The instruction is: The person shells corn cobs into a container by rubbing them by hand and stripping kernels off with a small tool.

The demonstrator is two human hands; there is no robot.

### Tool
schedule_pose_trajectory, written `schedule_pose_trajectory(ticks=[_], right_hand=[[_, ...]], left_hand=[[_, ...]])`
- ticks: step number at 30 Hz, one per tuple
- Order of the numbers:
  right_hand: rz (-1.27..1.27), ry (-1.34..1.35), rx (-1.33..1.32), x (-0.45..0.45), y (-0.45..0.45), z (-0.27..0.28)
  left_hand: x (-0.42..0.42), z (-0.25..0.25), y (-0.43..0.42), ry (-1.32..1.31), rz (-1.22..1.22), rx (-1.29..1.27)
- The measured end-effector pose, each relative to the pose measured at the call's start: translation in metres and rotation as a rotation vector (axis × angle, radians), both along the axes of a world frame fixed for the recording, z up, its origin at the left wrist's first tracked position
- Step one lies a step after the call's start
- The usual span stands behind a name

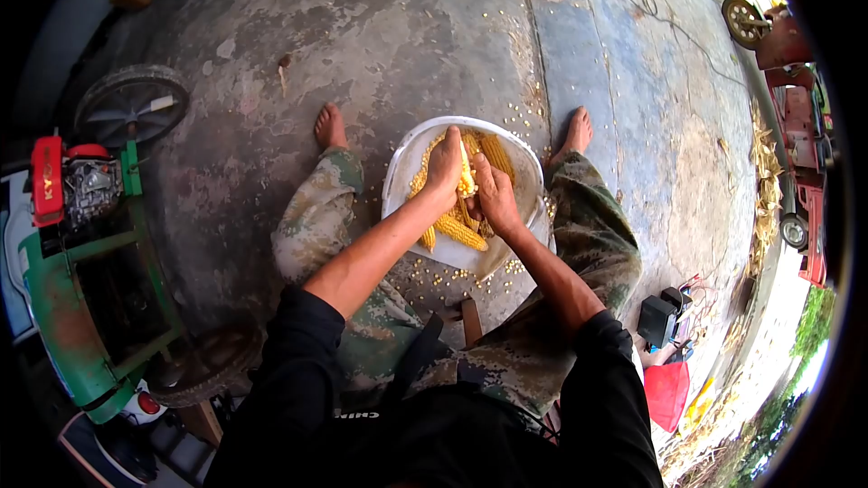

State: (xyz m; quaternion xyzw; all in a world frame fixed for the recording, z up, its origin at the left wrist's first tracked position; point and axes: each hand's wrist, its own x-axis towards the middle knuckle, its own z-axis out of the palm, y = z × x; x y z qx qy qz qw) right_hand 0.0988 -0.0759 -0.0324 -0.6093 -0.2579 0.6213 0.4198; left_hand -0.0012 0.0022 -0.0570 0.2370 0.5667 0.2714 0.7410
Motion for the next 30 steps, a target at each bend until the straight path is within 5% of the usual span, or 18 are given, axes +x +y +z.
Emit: schedule_pose_trajectory(ticks=[2, 9, 13, 18, 19, 22, 27, 30], right_hand=[[0.01, 0.034, -0.006, 0.001, 0.001, 0.001], [-0.045, -0.009, 0.111, 0.014, 0.007, -0.017], [0.054, -0.234, 0.162, 0.021, 0.008, -0.011], [0.118, -0.647, 0.2, 0.037, 0.012, -0.028], [0.117, -0.648, 0.2, 0.039, 0.012, -0.033], [0.047, -0.043, 0.024, 0.038, 0.014, -0.013], [0.008, 0.032, -0.011, 0.026, 0.012, -0.02], [0.036, -0.181, 0.028, 0.025, 0.015, 0.013]], left_hand=[[-0.003, 0.024, 0.002, -0.032, 0.0, -0.122], [-0.009, -0.013, 0.006, -0.101, 0.069, -0.103], [-0.012, -0.012, 0.009, -0.018, 0.006, -0.023], [-0.008, 0.009, 0.008, -0.07, 0.017, -0.232], [-0.009, 0.011, 0.005, -0.071, 0.015, -0.231], [-0.01, 0.011, 0.003, -0.29, -0.058, -0.193], [-0.005, -0.006, -0.012, -0.323, -0.126, 0.007], [-0.003, -0.016, -0.017, -0.378, -0.22, 0.197]])
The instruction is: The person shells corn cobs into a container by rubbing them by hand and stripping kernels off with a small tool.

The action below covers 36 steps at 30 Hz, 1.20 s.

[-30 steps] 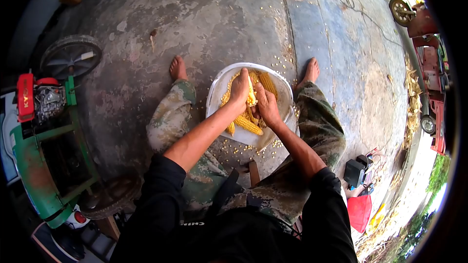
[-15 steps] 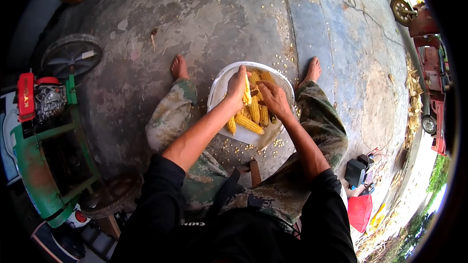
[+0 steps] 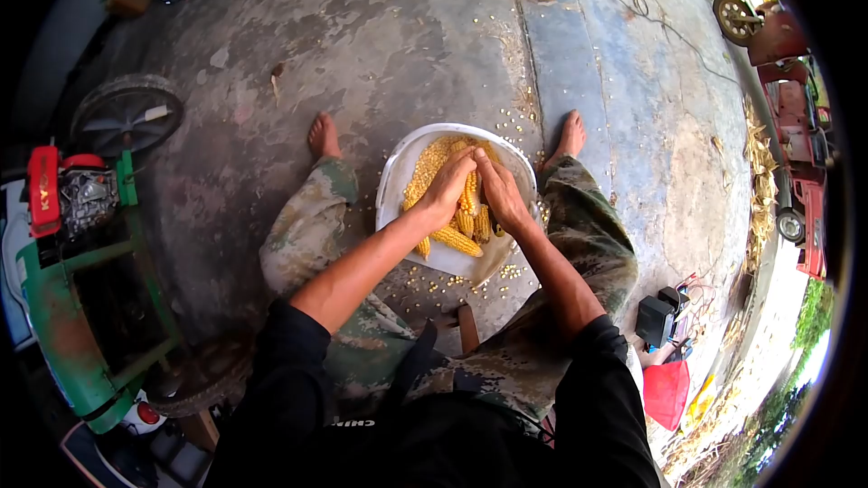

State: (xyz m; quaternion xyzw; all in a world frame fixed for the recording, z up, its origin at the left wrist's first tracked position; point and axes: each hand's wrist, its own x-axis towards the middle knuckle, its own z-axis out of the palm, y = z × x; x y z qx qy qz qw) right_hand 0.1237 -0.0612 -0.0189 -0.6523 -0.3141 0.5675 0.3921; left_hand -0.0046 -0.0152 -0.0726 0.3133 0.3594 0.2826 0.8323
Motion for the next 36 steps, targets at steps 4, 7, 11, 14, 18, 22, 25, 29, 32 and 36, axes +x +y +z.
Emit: schedule_pose_trajectory(ticks=[4, 7, 11, 14, 18, 22, 25, 29, 32, 36], right_hand=[[-0.057, 0.032, 0.005, 0.005, -0.002, -0.018], [-0.023, -0.064, 0.152, 0.007, -0.005, -0.014], [-0.125, 0.276, -0.104, 0.007, 0.003, 0.001], [-0.141, 0.478, -0.043, 0.005, 0.003, -0.002], [-0.134, 0.527, -0.034, 0.001, 0.0, -0.007], [-0.159, 0.324, 0.24, -0.004, -0.009, -0.022], [-0.19, 0.397, 0.234, 0.002, -0.005, -0.025], [-0.202, 0.55, -0.075, 0.006, 0.003, 0.001], [-0.149, 0.541, -0.019, 0.005, 0.005, 0.007], [-0.114, 0.605, -0.011, 0.007, 0.003, 0.006]], left_hand=[[-0.003, 0.024, -0.007, 0.097, -0.15, 0.087], [-0.001, 0.035, -0.007, 0.152, -0.15, 0.166], [-0.002, 0.043, -0.003, 0.122, -0.145, 0.101], [-0.004, 0.041, -0.004, 0.246, -0.195, 0.247], [-0.009, 0.044, -0.007, 0.229, -0.178, 0.131], [-0.007, 0.044, -0.005, 0.162, -0.1, 0.127], [-0.008, 0.047, 0.003, 0.245, -0.187, 0.183], [-0.005, 0.024, 0.001, 0.365, -0.16, 0.48], [-0.008, 0.05, 0.003, 0.209, -0.245, 0.211], [-0.013, 0.054, 0.005, 0.171, -0.268, 0.196]])
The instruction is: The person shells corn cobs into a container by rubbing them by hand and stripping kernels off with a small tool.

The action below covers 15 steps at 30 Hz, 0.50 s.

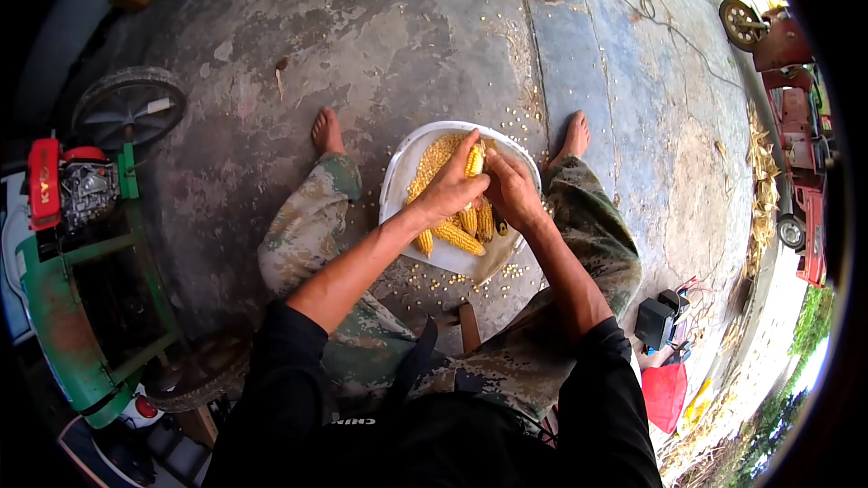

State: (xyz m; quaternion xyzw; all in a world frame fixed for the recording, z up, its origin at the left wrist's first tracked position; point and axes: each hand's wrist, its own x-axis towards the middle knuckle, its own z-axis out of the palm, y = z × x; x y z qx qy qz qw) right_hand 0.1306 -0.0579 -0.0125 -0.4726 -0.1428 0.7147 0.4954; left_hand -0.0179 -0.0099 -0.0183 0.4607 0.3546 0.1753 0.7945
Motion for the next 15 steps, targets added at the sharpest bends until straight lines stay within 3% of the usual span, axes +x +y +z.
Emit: schedule_pose_trajectory(ticks=[3, 5, 9, 11, 15], right_hand=[[-0.098, 0.02, 0.001, -0.003, -0.001, -0.015], [-0.115, 0.008, -0.028, 0.001, -0.003, -0.021], [-0.048, -0.026, -0.05, -0.001, 0.002, -0.005], [0.016, -0.029, -0.017, 0.003, 0.001, -0.018], [0.047, 0.081, 0.059, 0.004, 0.0, -0.012]], left_hand=[[0.001, 0.004, 0.001, 0.054, 0.062, -0.036], [0.004, 0.005, 0.0, 0.159, 0.027, 0.229], [0.005, -0.015, 0.0, 0.082, 0.024, 0.24], [0.002, -0.013, 0.001, -0.05, 0.041, 0.034], [-0.003, -0.013, -0.001, -0.082, 0.002, 0.105]])
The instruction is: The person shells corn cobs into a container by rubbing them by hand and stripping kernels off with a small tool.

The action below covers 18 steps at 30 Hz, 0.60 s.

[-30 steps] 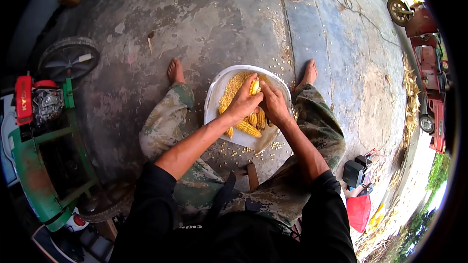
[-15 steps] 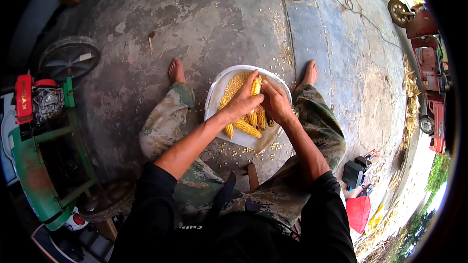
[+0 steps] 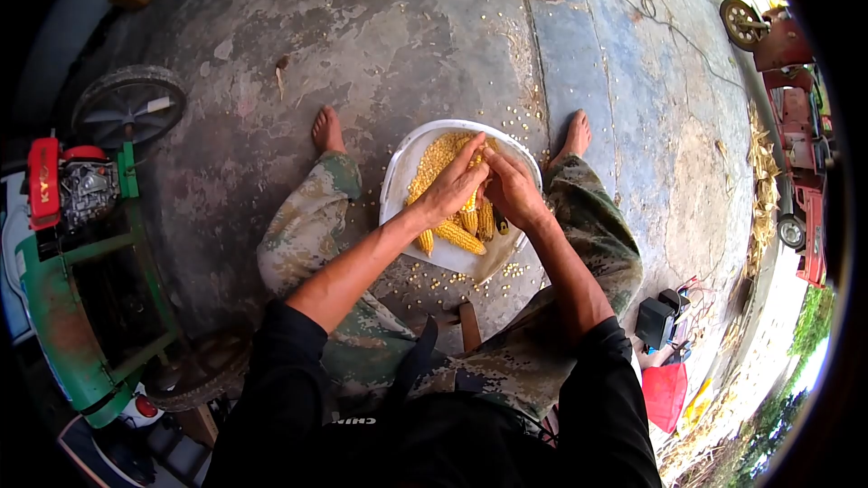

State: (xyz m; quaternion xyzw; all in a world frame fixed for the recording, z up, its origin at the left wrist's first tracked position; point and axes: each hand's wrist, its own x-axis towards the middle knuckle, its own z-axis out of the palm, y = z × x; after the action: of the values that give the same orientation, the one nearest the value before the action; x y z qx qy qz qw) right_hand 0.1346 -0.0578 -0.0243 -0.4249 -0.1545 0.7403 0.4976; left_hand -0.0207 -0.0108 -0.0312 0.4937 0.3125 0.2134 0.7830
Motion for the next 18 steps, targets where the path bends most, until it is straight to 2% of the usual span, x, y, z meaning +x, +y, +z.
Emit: schedule_pose_trajectory(ticks=[3, 7, 8, 10, 11, 13, 15, 18], right_hand=[[-0.023, 0.028, -0.042, -0.003, -0.001, 0.004], [-0.094, 0.05, -0.067, -0.005, -0.002, -0.005], [-0.067, 0.025, -0.053, -0.001, -0.003, -0.01], [-0.04, 0.0, -0.04, 0.007, -0.008, -0.036], [0.01, -0.323, 0.152, 0.011, -0.012, -0.065], [0.062, -0.646, 0.344, 0.006, -0.008, -0.046], [-0.068, 0.132, -0.031, -0.001, -0.003, 0.0], [-0.095, 0.169, 0.037, -0.005, 0.0, 0.007]], left_hand=[[-0.001, 0.009, -0.003, 0.079, 0.016, -0.096], [0.001, 0.001, -0.004, 0.098, 0.047, -0.094], [0.003, -0.005, -0.003, 0.146, 0.062, 0.069], [0.004, -0.013, -0.002, 0.195, 0.078, 0.232], [0.004, -0.015, -0.003, 0.178, 0.073, 0.254], [0.003, -0.01, -0.001, 0.16, 0.069, 0.276], [0.002, -0.001, 0.004, 0.053, 0.048, -0.163], [0.0, 0.005, 0.007, 0.039, 0.026, -0.225]])
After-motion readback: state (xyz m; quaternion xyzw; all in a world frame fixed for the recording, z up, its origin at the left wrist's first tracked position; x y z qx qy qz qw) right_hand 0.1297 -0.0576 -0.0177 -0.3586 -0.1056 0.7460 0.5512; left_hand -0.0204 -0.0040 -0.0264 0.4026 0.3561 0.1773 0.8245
